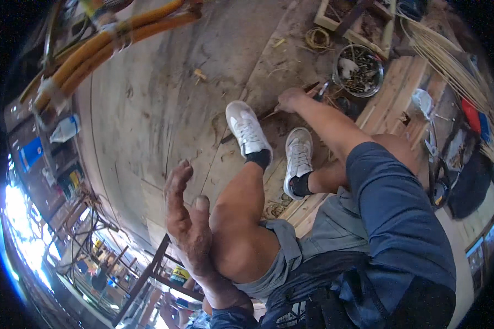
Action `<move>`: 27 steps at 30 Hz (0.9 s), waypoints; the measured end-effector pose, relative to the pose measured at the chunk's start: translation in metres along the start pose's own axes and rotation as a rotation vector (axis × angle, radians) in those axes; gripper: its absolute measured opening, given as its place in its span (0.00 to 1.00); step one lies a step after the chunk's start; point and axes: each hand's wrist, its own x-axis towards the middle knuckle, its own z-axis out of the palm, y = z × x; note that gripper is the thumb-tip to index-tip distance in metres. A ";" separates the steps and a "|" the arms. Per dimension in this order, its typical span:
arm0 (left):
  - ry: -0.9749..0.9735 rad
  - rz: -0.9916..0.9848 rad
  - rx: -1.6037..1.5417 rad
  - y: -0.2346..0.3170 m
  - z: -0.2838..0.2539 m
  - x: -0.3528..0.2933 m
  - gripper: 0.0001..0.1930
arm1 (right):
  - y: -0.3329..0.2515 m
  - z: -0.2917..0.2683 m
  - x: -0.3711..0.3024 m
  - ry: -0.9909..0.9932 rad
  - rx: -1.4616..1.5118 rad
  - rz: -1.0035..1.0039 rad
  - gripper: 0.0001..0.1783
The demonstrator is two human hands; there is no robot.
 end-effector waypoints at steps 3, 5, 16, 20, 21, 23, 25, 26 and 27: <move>0.007 0.052 -0.092 0.006 0.004 0.018 0.28 | 0.004 0.011 -0.003 0.042 -0.024 0.014 0.24; 0.021 0.070 -0.169 0.010 0.009 0.029 0.30 | 0.007 0.020 -0.002 0.048 -0.019 0.034 0.24; 0.098 0.226 -0.154 0.029 -0.009 -0.001 0.26 | -0.073 0.018 -0.046 0.255 -0.119 0.240 0.14; 0.084 0.075 0.031 -0.014 -0.025 -0.026 0.24 | -0.081 0.003 -0.081 0.362 -0.192 0.151 0.13; 0.067 0.060 0.138 -0.023 -0.024 -0.022 0.25 | -0.080 -0.006 -0.084 0.439 -0.233 0.150 0.12; 0.015 0.060 0.376 -0.055 -0.027 -0.016 0.28 | -0.074 -0.028 -0.088 0.549 -0.087 0.121 0.11; -0.009 0.100 0.602 -0.085 -0.024 -0.005 0.31 | -0.068 -0.060 -0.133 0.695 -0.226 -0.080 0.13; -0.005 0.143 0.713 -0.077 -0.020 -0.003 0.33 | -0.063 -0.074 -0.163 0.760 -0.296 -0.175 0.15; 0.006 0.181 0.831 -0.068 -0.019 0.000 0.35 | -0.055 -0.084 -0.187 0.864 -0.343 -0.226 0.16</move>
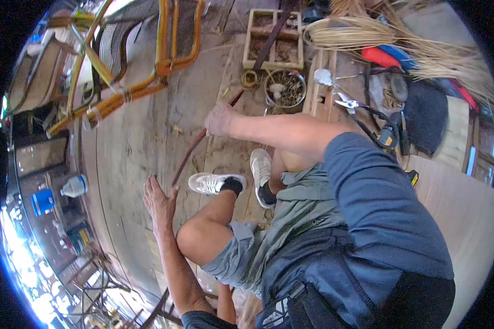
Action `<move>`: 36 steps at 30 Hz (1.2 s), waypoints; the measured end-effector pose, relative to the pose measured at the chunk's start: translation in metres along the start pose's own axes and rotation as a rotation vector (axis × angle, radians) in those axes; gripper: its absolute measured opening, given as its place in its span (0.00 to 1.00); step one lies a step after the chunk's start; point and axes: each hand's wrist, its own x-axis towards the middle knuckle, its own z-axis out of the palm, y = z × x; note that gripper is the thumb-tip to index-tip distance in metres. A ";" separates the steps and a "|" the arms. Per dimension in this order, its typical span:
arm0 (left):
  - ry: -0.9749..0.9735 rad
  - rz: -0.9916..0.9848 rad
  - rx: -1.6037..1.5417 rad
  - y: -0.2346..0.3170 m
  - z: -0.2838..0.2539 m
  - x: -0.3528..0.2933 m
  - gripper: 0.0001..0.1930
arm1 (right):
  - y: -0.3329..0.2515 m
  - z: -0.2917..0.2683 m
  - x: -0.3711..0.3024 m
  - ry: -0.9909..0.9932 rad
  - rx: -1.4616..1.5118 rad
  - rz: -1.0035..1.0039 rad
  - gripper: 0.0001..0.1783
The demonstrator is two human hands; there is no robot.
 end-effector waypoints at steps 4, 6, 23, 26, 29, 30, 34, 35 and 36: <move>-0.195 -0.009 -0.035 0.019 -0.025 0.020 0.27 | 0.030 -0.060 -0.043 0.307 -0.005 -0.123 0.20; -0.293 -0.026 -0.196 0.035 -0.028 0.034 0.24 | 0.049 -0.071 -0.055 0.345 -0.002 -0.082 0.20; -0.818 -0.106 -2.695 0.109 0.015 0.136 0.19 | 0.054 -0.044 0.011 -0.146 2.217 0.928 0.24; -0.581 -0.171 -2.576 0.095 0.005 0.140 0.21 | 0.046 -0.067 -0.002 -0.017 2.547 0.864 0.23; -0.413 -0.454 -2.046 0.108 -0.011 0.130 0.18 | 0.067 -0.027 0.016 0.267 2.042 0.950 0.21; -0.371 -0.483 -1.914 0.111 -0.021 0.123 0.17 | 0.089 -0.039 0.013 0.148 1.875 1.051 0.17; -0.244 -0.350 -1.574 0.114 -0.063 0.086 0.19 | 0.195 -0.013 -0.008 0.434 1.845 0.972 0.15; -0.206 -0.323 -1.518 0.109 -0.066 0.078 0.21 | 0.201 -0.022 -0.008 0.583 1.746 1.129 0.16; -0.150 -0.333 -1.565 0.109 -0.065 0.074 0.18 | 0.221 -0.009 -0.020 0.464 1.230 1.126 0.18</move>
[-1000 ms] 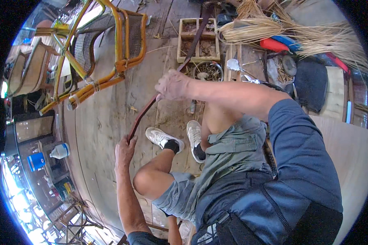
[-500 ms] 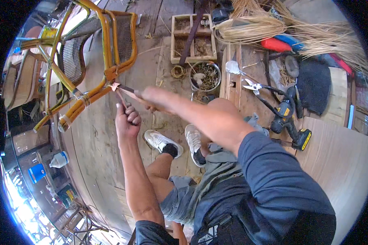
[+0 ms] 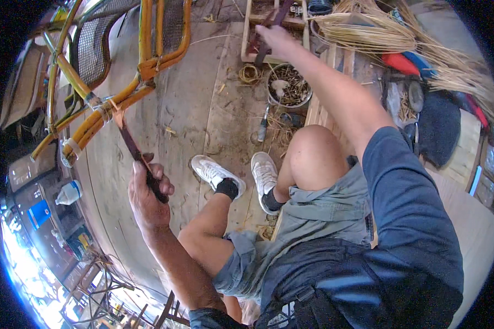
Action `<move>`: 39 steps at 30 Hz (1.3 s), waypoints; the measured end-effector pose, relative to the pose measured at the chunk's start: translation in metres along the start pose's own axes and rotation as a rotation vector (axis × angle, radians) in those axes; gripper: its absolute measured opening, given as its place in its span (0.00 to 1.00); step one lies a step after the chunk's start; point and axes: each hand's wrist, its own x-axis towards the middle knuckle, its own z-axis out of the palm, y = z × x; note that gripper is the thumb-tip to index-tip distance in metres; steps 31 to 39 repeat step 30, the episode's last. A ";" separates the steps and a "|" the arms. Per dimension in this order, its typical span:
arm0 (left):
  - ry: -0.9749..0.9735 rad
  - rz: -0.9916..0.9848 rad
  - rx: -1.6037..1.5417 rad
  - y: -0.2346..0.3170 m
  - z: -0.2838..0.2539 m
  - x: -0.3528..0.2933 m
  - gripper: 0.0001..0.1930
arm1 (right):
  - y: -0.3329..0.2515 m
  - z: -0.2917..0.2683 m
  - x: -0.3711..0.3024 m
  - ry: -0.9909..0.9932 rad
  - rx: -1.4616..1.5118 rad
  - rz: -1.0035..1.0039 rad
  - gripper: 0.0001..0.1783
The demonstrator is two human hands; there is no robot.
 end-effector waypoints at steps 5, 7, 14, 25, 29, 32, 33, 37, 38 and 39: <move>0.146 0.099 0.065 -0.013 -0.012 -0.002 0.16 | 0.111 0.032 -0.016 -0.375 -0.798 -0.287 0.24; 0.205 0.130 0.189 -0.007 -0.009 -0.007 0.16 | 0.163 0.064 -0.050 -0.820 -0.796 -0.263 0.29; 0.226 0.234 0.583 -0.017 -0.021 -0.024 0.19 | 0.249 0.114 -0.094 -0.705 -0.619 0.051 0.18; 0.203 0.214 0.557 -0.013 0.000 -0.017 0.18 | 0.124 0.063 -0.099 -0.857 -0.639 0.279 0.28; 0.113 0.126 0.379 -0.023 0.012 -0.005 0.18 | 0.101 0.011 -0.122 -0.821 -0.717 0.237 0.38; 0.140 0.103 0.347 -0.017 0.011 -0.014 0.19 | 0.088 0.002 -0.126 -0.775 -0.689 0.159 0.40; 0.140 0.103 0.347 -0.017 0.011 -0.014 0.19 | 0.088 0.002 -0.126 -0.775 -0.689 0.159 0.40; 0.140 0.103 0.347 -0.017 0.011 -0.014 0.19 | 0.088 0.002 -0.126 -0.775 -0.689 0.159 0.40; 0.140 0.103 0.347 -0.017 0.011 -0.014 0.19 | 0.088 0.002 -0.126 -0.775 -0.689 0.159 0.40; 0.140 0.103 0.347 -0.017 0.011 -0.014 0.19 | 0.088 0.002 -0.126 -0.775 -0.689 0.159 0.40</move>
